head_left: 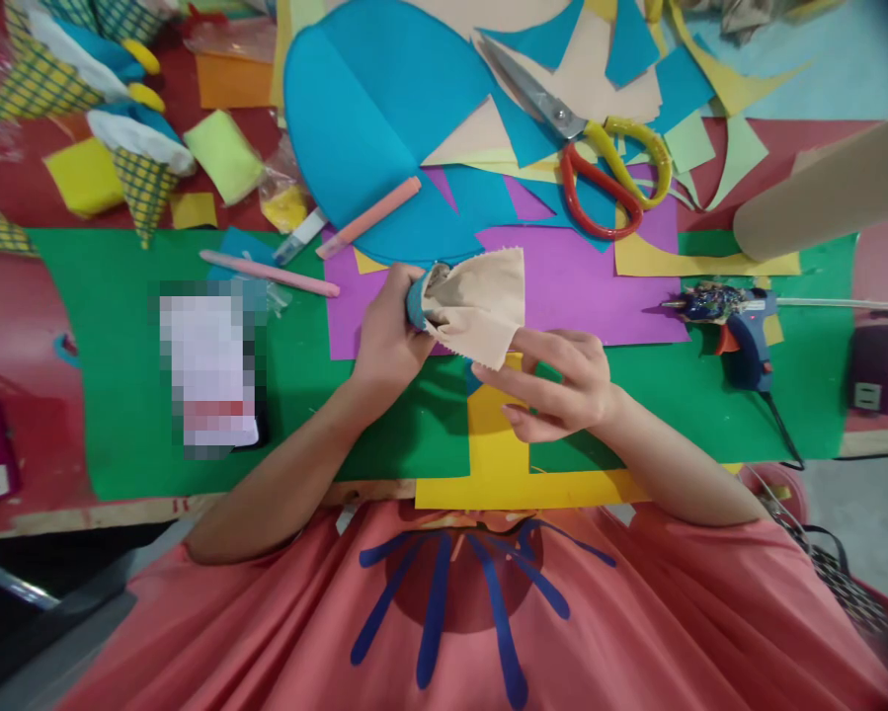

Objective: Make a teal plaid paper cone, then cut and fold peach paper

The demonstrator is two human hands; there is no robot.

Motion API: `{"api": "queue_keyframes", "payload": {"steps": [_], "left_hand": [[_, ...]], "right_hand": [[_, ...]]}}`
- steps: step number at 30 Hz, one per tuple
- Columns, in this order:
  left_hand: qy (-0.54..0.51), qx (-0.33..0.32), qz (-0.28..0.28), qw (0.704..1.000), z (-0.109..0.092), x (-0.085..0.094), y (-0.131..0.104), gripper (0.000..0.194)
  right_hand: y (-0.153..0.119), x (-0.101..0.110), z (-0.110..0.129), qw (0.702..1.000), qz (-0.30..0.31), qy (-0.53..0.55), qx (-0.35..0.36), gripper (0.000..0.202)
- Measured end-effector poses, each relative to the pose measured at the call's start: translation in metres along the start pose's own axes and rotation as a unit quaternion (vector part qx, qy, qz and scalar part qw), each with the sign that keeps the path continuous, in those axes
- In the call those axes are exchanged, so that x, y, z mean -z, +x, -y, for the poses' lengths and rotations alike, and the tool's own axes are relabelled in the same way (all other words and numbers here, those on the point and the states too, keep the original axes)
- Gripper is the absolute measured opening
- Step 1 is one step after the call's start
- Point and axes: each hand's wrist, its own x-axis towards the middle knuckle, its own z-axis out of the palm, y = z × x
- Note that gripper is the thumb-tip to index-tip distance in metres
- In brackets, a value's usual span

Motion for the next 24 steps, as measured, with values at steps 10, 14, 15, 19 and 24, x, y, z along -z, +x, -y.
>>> {"api": "queue_keyframes", "payload": {"steps": [10, 14, 15, 19, 24], "left_hand": [[0.056, -0.088, 0.005, 0.995, 0.001, 0.004, -0.004, 0.018], [0.073, -0.146, 0.017, 0.986, 0.004, 0.004, -0.004, 0.021], [0.079, -0.152, 0.018, 0.985, 0.004, 0.005, -0.004, 0.02], [0.101, -0.175, 0.022, 0.979, -0.001, 0.005, -0.006, 0.018], [0.142, -0.172, 0.037, 0.974, -0.007, 0.002, -0.007, 0.017]], "right_hand": [[-0.001, -0.001, 0.002, 0.966, 0.126, 0.163, -0.159, 0.038], [-0.002, -0.003, 0.003, 0.954, 0.165, 0.188, -0.163, 0.039], [-0.001, -0.004, 0.003, 0.955, 0.173, 0.182, -0.158, 0.04], [0.0, -0.005, 0.003, 0.958, 0.212, 0.126, -0.144, 0.045], [0.001, -0.009, 0.005, 0.952, 0.267, 0.053, -0.137, 0.056]]}}
